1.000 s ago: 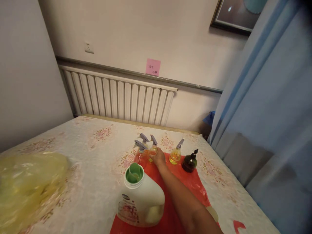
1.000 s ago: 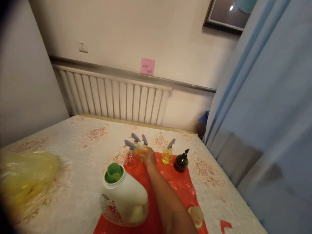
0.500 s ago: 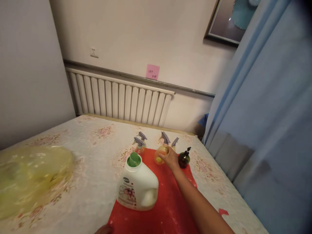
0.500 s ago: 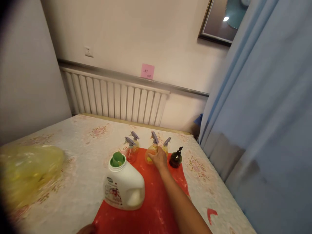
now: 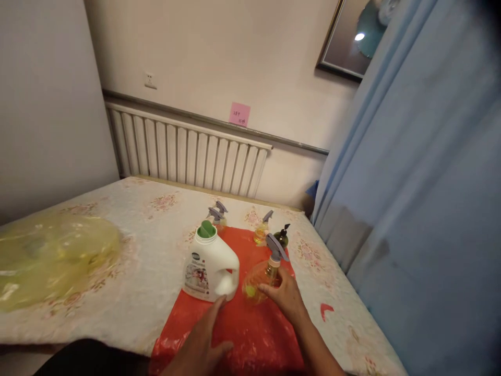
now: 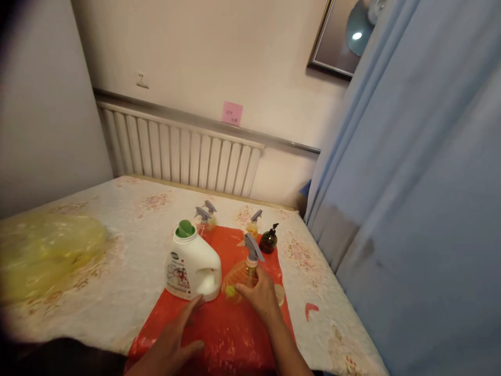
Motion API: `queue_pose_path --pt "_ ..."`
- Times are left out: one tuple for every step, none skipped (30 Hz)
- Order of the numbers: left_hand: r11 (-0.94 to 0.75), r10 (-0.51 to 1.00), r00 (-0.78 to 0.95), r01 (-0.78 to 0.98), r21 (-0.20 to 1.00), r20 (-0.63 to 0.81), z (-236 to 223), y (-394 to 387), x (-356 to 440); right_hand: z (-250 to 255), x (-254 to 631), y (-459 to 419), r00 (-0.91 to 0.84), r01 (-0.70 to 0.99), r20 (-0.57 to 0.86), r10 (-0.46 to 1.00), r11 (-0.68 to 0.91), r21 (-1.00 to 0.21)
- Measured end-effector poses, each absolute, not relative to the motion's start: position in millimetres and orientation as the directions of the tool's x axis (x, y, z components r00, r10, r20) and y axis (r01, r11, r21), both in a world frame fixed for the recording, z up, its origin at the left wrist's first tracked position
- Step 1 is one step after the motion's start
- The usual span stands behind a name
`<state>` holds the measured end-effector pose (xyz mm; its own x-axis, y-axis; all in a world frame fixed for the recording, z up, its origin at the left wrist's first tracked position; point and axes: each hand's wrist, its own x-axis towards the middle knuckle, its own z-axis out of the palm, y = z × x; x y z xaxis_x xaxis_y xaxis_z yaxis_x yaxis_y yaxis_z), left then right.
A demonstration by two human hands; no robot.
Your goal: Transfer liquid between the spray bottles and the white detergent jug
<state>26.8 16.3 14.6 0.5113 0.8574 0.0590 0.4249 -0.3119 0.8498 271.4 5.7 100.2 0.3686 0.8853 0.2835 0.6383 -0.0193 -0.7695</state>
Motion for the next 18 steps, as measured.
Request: queue_pose_path --pt "-0.306 0.856 0.513 0.396 0.866 0.068 20 14 34 102 267 -3 0.353 0.617 0.255 0.9 -0.019 -0.786" --pt "-0.313 0.85 0.52 0.364 0.877 0.087 25 12 41 104 262 -11 0.339 0.596 0.227 0.913 -0.022 -0.802" --pt "-0.322 0.847 0.52 0.335 0.886 0.112 29 11 47 106 257 -19 0.327 0.576 0.204 0.923 -0.024 -0.817" --pt "-0.34 0.84 0.523 0.301 0.891 0.143 32 10 52 107 251 -25 0.316 0.554 0.183 0.931 -0.024 -0.832" --pt "-0.353 0.834 0.525 0.269 0.896 0.171 34 9 56 108 245 -31 0.307 0.527 0.167 0.937 -0.021 -0.849" --pt "-0.36 0.829 0.526 0.241 0.901 0.191 36 8 60 108 239 -36 0.297 0.496 0.157 0.942 -0.012 -0.868" --pt "-0.359 0.827 0.526 0.219 0.907 0.2 37 7 63 107 232 -40 0.286 0.461 0.149 0.947 0.0 -0.887" --pt "-0.349 0.828 0.524 0.204 0.915 0.199 38 5 65 106 227 -43 0.272 0.425 0.142 0.952 0.014 -0.905" --pt "-0.334 0.832 0.52 0.192 0.923 0.193 39 4 67 105 222 -46 0.26 0.395 0.136 0.956 0.023 -0.918" --pt "-0.323 0.838 0.512 0.183 0.929 0.19 39 2 68 103 217 -48 0.253 0.378 0.131 0.958 0.027 -0.926" --pt "-0.319 0.842 0.504 0.175 0.932 0.193 39 0 68 101 214 -50 0.246 0.372 0.129 0.961 0.029 -0.928" --pt "-0.323 0.844 0.497 0.169 0.931 0.203 38 -1 68 100 212 -51 0.233 0.371 0.127 0.964 0.033 -0.928" --pt "-0.332 0.847 0.487 0.169 0.928 0.214 37 -3 67 99 210 -52 0.21 0.366 0.124 0.97 0.04 -0.93" --pt "-0.341 0.85 0.477 0.18 0.922 0.222 35 -4 66 97 210 -53 0.186 0.353 0.125 0.975 0.053 -0.934" --pt "-0.345 0.856 0.468 0.203 0.916 0.219 34 -6 64 96 210 -54 0.168 0.333 0.126 0.978 0.065 -0.941" --pt "-0.34 0.863 0.462 0.231 0.911 0.205 32 -8 62 95 210 -54 0.166 0.304 0.128 0.978 0.073 -0.95" --pt "-0.332 0.867 0.461 0.255 0.908 0.188 30 -9 60 93 210 -54 0.185 0.275 0.131 0.974 0.077 -0.958" --pt "-0.322 0.869 0.464 0.272 0.907 0.17 29 -11 58 91 210 -53 0.22 0.254 0.137 0.966 0.079 -0.964"
